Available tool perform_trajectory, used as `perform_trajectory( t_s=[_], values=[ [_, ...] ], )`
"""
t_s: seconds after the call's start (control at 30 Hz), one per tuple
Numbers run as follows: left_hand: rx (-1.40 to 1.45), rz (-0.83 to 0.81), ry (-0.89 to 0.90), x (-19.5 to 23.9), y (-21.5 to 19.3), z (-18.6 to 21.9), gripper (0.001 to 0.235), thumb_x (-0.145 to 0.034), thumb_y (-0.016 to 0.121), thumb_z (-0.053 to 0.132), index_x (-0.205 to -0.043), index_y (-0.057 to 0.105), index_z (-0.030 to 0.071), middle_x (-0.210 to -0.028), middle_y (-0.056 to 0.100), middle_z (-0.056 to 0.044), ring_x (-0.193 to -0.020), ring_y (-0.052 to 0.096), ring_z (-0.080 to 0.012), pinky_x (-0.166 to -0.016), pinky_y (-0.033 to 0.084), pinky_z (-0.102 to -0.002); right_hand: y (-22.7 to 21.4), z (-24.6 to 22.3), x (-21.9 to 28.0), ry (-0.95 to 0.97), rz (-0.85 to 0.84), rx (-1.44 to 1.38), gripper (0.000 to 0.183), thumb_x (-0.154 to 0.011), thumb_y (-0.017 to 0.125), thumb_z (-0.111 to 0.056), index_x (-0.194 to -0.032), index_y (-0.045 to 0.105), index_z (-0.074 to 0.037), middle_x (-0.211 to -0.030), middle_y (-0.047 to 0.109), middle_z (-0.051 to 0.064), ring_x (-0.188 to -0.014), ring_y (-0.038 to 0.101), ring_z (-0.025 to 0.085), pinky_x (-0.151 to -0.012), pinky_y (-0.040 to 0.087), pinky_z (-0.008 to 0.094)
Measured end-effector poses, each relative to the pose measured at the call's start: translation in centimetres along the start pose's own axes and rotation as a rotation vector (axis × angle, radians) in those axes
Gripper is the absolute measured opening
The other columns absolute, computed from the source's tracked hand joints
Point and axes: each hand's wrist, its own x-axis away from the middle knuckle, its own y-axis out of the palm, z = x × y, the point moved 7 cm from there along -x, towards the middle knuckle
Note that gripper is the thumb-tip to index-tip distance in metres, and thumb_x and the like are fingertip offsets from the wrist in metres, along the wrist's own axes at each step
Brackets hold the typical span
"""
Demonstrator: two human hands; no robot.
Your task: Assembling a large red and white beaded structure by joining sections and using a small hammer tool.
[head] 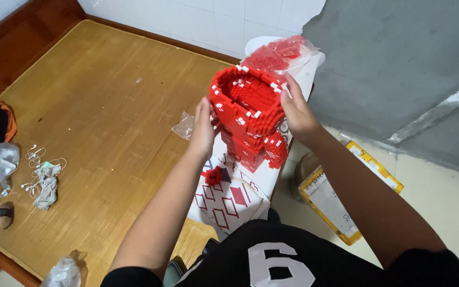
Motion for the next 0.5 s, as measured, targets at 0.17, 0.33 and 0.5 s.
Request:
perform_trajectory(
  t_s=[0.17, 0.33, 0.5],
  values=[
    [-0.023, 0.067, -0.144, 2.3, -1.4, -3.0, 0.07, -0.105, 0.036, 0.049, -0.159, 0.027, 0.005, -0.155, 0.031, -0.035, -0.138, 0.041, -0.059, -0.109, 0.041, -0.064, -1.0, 6.3, 0.6, 0.235, 0.06, -0.165, 0.061, -0.108, 0.021, -0.036, -0.162, 0.012, -0.01, -0.162, 0.018, 0.033, -0.151, 0.019, 0.049, -0.113, 0.018, 0.059],
    [-0.303, 0.081, -0.155, 1.9, -3.7, -8.7, 0.072, -0.092, 0.057, 0.013, -0.158, 0.029, 0.012, -0.152, 0.04, -0.024, -0.131, 0.053, -0.0412, -0.098, 0.052, -0.045, -1.5, 9.9, 3.5, 0.391, 0.07, -0.073, 0.059, -0.102, 0.043, -0.022, -0.16, 0.031, -0.015, -0.152, 0.044, 0.029, -0.139, 0.044, 0.042, -0.1, 0.036, 0.045],
    [-0.698, -0.08, -0.161, 3.2, -3.6, -10.4, 0.092, -0.081, 0.064, 0.012, -0.161, 0.019, 0.009, -0.159, 0.027, -0.03, -0.144, 0.04, -0.0471, -0.117, 0.037, -0.056, -1.1, 14.6, 5.4, 0.495, -0.068, 0.026, 0.078, -0.087, 0.059, 0.003, -0.159, 0.037, -0.017, -0.151, 0.05, 0.02, -0.139, 0.047, 0.042, -0.103, 0.043, 0.052]
  ],
)
